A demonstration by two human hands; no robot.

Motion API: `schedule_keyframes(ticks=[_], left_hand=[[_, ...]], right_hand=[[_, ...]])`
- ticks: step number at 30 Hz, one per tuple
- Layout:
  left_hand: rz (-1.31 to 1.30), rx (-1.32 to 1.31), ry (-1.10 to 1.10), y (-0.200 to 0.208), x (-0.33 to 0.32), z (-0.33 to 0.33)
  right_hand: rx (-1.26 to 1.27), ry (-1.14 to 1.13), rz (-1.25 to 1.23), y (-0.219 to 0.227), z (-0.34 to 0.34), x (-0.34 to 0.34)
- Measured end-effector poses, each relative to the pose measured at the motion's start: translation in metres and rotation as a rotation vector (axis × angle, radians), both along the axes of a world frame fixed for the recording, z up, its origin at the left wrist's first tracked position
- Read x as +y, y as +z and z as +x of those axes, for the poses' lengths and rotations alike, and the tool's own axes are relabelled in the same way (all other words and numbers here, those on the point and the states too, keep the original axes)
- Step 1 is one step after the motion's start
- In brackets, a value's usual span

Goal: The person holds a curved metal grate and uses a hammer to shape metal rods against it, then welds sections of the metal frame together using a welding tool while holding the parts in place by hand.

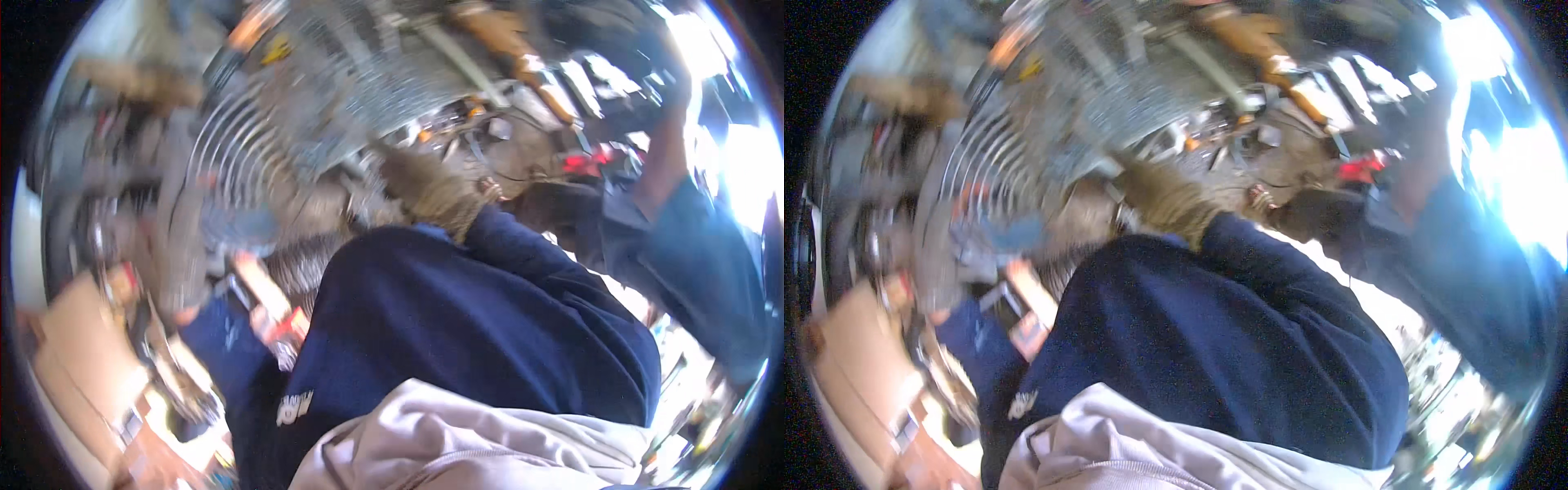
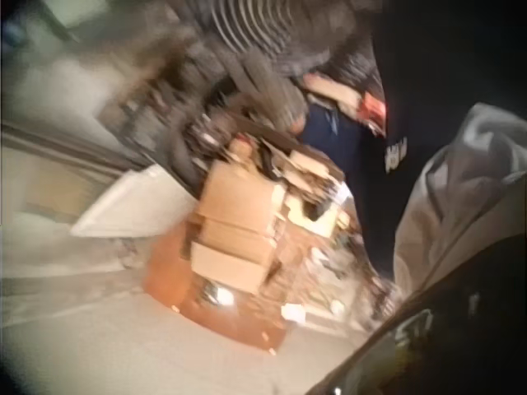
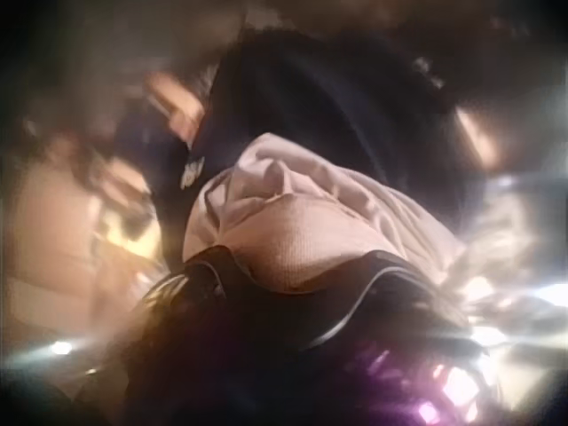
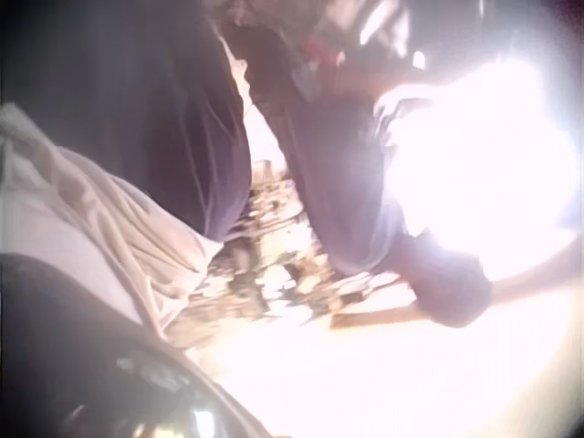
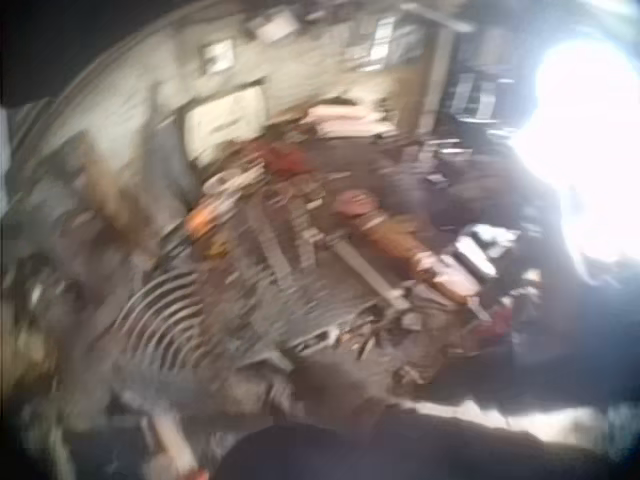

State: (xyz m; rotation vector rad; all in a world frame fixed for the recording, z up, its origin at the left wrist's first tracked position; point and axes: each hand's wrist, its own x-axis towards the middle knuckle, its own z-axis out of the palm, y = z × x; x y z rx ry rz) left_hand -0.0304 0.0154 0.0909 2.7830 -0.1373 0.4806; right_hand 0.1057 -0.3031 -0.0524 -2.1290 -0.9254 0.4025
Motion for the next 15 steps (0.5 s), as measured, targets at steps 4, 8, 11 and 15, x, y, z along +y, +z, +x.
schedule_keyframes(ticks=[4,8,11,15], left_hand=[[-0.765,0.234,0.088,0.010,-0.006,-0.009],[-1.243,0.495,0.022,0.027,-0.013,0.016],[-0.920,0.493,0.096,0.032,-0.021,0.022],[-0.690,0.474,0.302,0.047,-0.037,0.032]], right_hand=[[0.195,0.008,-0.232,0.003,0.005,0.009],[0.284,-0.011,-0.082,0.027,0.008,-0.017],[0.304,0.007,0.019,0.020,0.009,-0.028],[0.072,-0.062,0.150,-0.023,0.012,-0.035]])
